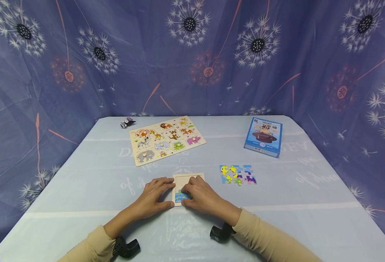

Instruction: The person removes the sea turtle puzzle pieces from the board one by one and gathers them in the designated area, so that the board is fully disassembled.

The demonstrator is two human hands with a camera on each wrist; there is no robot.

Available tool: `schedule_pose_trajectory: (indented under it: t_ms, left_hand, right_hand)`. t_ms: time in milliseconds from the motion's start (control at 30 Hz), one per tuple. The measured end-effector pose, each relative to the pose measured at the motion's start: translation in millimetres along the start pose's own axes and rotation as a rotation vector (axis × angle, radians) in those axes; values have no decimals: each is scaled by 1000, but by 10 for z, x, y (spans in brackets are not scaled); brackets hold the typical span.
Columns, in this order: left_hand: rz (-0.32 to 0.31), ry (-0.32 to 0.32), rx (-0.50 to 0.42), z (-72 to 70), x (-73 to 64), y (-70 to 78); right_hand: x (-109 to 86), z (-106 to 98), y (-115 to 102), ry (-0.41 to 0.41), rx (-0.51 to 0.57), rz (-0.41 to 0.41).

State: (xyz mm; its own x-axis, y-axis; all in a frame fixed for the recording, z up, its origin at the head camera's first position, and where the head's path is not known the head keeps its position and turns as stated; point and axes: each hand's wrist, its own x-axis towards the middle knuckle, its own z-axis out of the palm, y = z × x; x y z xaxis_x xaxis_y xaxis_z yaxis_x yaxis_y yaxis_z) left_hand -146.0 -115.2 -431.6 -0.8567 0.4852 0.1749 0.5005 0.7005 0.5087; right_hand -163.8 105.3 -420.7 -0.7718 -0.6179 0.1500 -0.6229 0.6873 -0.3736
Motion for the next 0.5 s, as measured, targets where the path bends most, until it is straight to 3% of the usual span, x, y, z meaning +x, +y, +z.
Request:
schedule_pose_trajectory:
  t_ms: [500]
  left_hand:
    - [-3,6,0,12,1,-4]
  right_hand:
    - [8,10,-15,-5,3,8]
